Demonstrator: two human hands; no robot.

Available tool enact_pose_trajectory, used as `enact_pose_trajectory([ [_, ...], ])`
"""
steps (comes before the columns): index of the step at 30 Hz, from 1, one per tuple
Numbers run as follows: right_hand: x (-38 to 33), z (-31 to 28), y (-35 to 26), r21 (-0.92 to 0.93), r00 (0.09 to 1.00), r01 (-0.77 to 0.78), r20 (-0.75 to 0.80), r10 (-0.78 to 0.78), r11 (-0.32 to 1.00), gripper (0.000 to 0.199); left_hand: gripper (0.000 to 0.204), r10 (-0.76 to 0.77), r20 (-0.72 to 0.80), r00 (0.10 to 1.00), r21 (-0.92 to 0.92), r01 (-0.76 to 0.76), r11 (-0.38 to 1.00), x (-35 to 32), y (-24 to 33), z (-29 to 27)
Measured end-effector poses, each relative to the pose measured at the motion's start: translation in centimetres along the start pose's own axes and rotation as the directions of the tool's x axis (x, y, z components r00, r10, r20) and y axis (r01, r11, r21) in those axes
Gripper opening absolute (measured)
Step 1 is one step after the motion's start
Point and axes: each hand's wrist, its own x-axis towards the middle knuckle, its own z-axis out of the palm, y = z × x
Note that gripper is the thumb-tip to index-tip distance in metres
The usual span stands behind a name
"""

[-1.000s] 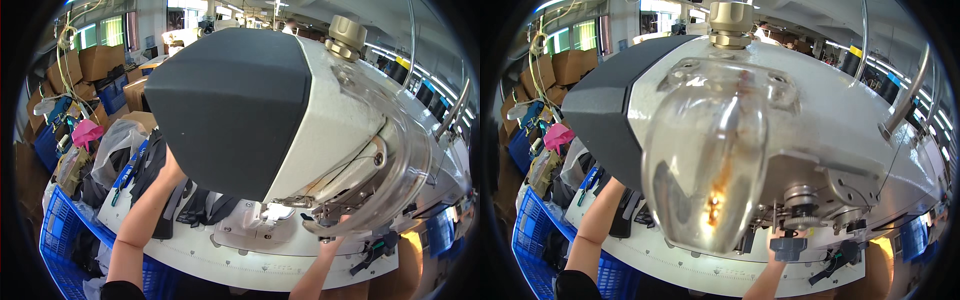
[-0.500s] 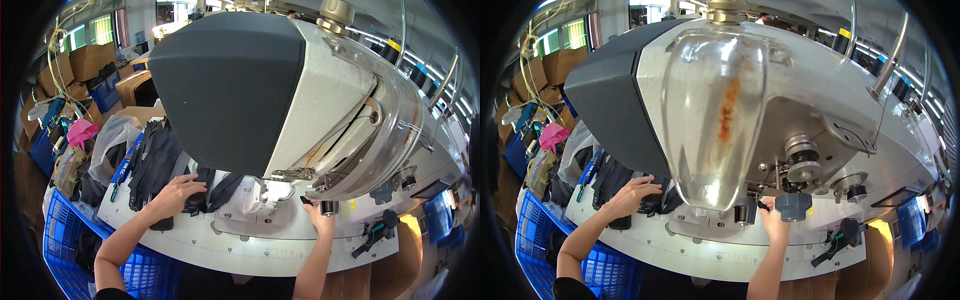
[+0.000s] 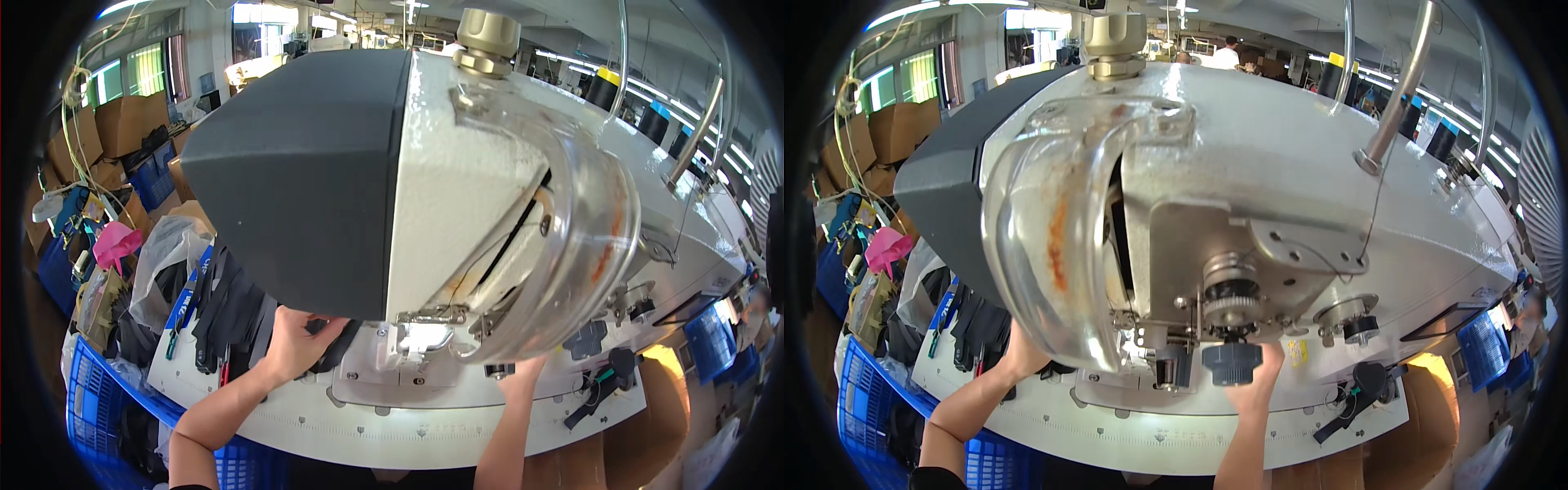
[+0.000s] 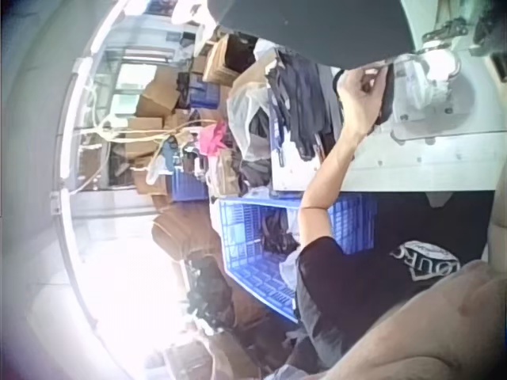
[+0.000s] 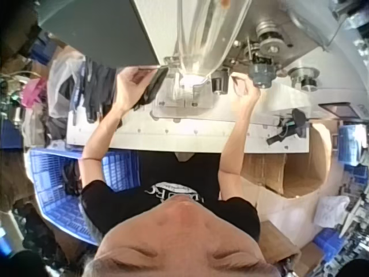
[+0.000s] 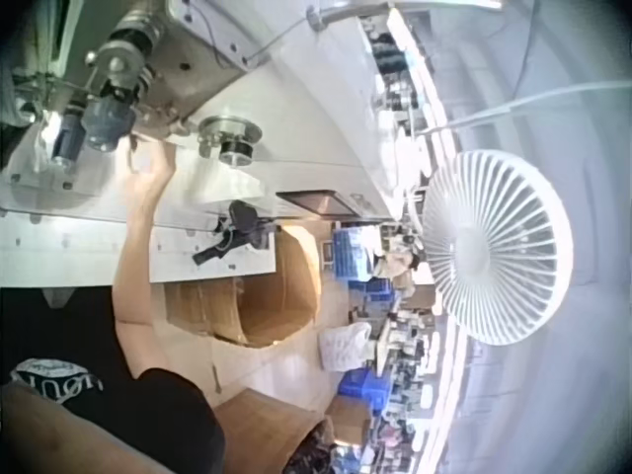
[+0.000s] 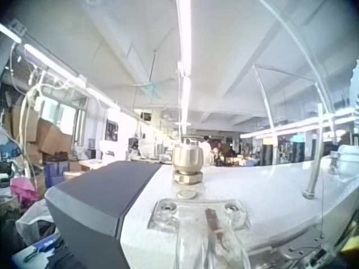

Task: The person sews fabric pieces using a sewing machine, then trims excess threads from the sewn pieces using thread snip scissors.

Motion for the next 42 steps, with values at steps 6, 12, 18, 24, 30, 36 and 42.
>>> enact_pose_trajectory([
  [6,-2.5,2.3,-3.8,-0.101,0.824,0.516,0.329,-0.461,0.851,0.052,0.036,0.414,-0.124,0.902,0.182,-0.389,0.903,-0.2,1.9,2.4],
  [12,-2.7,3.4,-3.3,0.02,0.826,0.394,0.43,-0.363,0.919,0.036,0.029,0.618,0.036,0.785,0.224,-0.609,0.761,0.8,2.3,1.2],
  [18,-3.7,2.9,-2.9,0.029,0.876,0.256,0.415,-0.244,0.966,0.042,0.03,0.6,0.109,0.793,0.134,-0.61,0.781,1.3,4.7,-0.8],
  [24,-2.9,2.6,-3.7,-0.109,0.829,0.515,0.314,-0.462,0.85,0.047,0.033,0.609,0.118,0.784,0.045,-0.617,0.785,0.3,4.5,-0.5],
  [30,-2.5,4.2,-5.1,0.012,0.784,0.548,0.343,-0.518,0.837,0.046,0.044,0.637,0.219,0.739,0.101,-0.667,0.739,-0.3,3.2,1.5],
  [36,-2.4,4.6,-5.0,0.008,0.842,0.458,0.315,-0.437,0.889,0.03,0.044,0.656,0.21,0.725,0.189,-0.688,0.701,-0.3,3.1,1.7],
  [42,-3.5,4.3,-4.7,-0.162,0.801,0.547,0.387,-0.457,0.822,0.044,0.041,0.64,0.263,0.722,0.24,-0.691,0.682,-0.4,2.8,2.2],
])
